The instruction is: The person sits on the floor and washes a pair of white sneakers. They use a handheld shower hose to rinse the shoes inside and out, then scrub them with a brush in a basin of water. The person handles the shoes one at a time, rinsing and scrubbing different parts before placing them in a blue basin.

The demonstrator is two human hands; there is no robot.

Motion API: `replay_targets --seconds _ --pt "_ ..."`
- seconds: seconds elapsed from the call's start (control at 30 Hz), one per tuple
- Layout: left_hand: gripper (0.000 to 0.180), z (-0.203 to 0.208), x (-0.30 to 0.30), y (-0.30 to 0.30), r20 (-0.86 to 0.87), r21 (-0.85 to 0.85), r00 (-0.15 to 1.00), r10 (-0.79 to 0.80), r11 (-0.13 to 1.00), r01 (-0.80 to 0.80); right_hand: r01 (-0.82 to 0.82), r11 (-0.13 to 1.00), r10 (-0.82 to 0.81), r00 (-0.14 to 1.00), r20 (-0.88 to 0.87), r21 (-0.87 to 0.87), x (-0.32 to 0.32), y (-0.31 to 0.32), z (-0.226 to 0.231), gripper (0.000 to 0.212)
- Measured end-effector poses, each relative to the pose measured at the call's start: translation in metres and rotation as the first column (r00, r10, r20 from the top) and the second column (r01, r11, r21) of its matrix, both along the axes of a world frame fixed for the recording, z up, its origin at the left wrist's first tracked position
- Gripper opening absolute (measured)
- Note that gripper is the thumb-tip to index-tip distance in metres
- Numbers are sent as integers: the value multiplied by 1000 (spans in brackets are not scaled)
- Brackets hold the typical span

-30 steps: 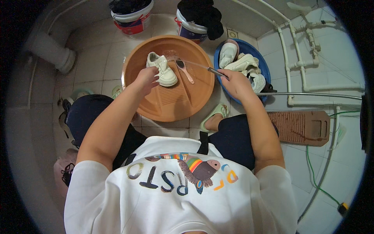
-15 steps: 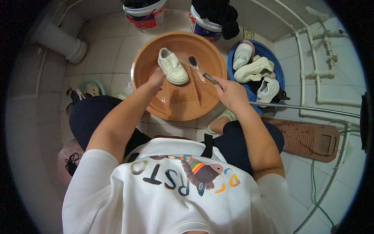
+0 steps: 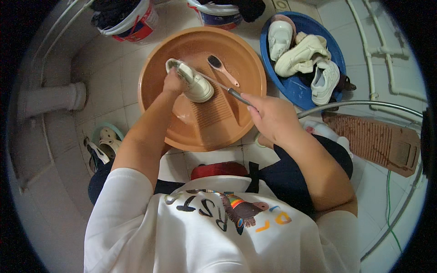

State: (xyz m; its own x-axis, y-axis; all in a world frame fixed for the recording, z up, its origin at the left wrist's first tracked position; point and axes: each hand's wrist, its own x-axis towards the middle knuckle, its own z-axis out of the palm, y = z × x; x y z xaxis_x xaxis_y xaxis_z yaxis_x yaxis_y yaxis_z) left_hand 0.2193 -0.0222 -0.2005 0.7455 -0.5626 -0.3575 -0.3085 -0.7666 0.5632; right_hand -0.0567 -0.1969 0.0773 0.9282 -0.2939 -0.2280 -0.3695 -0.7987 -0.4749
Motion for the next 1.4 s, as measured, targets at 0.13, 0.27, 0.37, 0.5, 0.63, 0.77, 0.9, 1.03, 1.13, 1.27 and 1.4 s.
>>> replay_targets --seconds 0.13,0.27,0.37,0.5,0.63,0.77,0.9,1.03,1.13,1.27,1.4 --pt "58 -1 0 -8 257 210 938 -232 961 180 27 1000 -27 999 -25 3 4 -10 -6 27" --pt "42 42 -6 -18 169 289 916 -363 907 306 35 999 -35 998 -55 10 9 -15 2 26" --pt "29 43 -21 -8 178 0 916 -359 931 365 32 999 -31 999 -32 28 13 -15 6 25" --pt "21 56 -79 -11 268 -180 892 -363 891 417 14 1000 -14 1000 -4 11 15 -14 5 26" --pt "27 78 -133 -13 208 -95 887 -412 894 437 -8 999 12 996 -89 52 15 -8 15 26" --pt "34 64 -155 13 249 -39 809 -533 829 558 -26 997 34 994 -104 77 11 -4 17 26" --pt "37 58 -140 26 162 3 852 -498 863 505 0 996 10 994 -111 93 8 0 16 28" --pt "31 72 -117 27 30 -76 952 -305 949 307 26 993 -15 996 -91 118 4 1 14 28" --pt "31 63 -100 24 -43 -93 977 -207 975 203 26 994 -18 997 -78 104 2 0 15 27" --pt "36 44 -81 18 -45 -14 997 -60 998 60 34 994 -26 997 -72 105 4 -2 15 27" --pt "48 32 -64 6 60 7 994 92 996 -93 41 994 -42 999 9 104 1 -7 9 27"
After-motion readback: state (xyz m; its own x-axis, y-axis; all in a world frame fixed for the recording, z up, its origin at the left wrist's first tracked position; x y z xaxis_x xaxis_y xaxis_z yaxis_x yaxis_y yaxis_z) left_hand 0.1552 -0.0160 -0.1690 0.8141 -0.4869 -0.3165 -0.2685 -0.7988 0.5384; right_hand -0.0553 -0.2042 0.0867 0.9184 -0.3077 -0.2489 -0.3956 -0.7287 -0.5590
